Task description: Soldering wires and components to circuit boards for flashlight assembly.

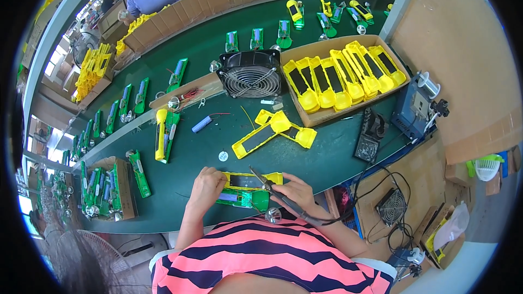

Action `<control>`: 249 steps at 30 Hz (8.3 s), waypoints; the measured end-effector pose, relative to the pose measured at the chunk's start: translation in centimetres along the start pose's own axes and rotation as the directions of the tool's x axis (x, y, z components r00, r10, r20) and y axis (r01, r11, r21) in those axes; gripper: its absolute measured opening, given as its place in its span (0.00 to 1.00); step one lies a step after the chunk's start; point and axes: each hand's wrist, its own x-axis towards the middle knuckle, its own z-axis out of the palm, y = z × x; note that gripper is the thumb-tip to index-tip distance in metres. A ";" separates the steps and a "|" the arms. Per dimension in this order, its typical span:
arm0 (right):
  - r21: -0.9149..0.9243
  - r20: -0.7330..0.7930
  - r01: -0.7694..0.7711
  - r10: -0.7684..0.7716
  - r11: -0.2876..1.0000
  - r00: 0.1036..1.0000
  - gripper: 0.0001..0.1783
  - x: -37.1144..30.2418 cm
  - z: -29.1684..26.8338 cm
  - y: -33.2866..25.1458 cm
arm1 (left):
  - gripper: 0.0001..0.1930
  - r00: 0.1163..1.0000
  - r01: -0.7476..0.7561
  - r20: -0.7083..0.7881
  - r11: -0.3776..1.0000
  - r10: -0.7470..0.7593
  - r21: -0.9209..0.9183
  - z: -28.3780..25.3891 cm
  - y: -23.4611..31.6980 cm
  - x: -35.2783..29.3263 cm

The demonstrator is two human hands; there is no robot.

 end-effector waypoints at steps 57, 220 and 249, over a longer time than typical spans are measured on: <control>0.151 0.216 -0.017 -0.017 0.988 0.976 0.36 0.1 3.2 -0.4 | 0.05 0.984 0.004 0.168 0.958 -0.054 0.287 0.2 -0.3 0.9; 0.670 -0.287 -0.294 0.603 0.682 0.744 0.09 -2.3 0.6 -1.4 | 0.07 0.918 -0.058 -0.394 0.966 -0.048 -0.253 -1.0 1.4 -2.5; -0.336 -0.616 -0.381 0.105 0.861 0.780 0.23 -2.6 -5.2 7.4 | 0.20 0.805 -0.593 -0.028 0.805 0.593 -0.005 -12.8 2.9 12.4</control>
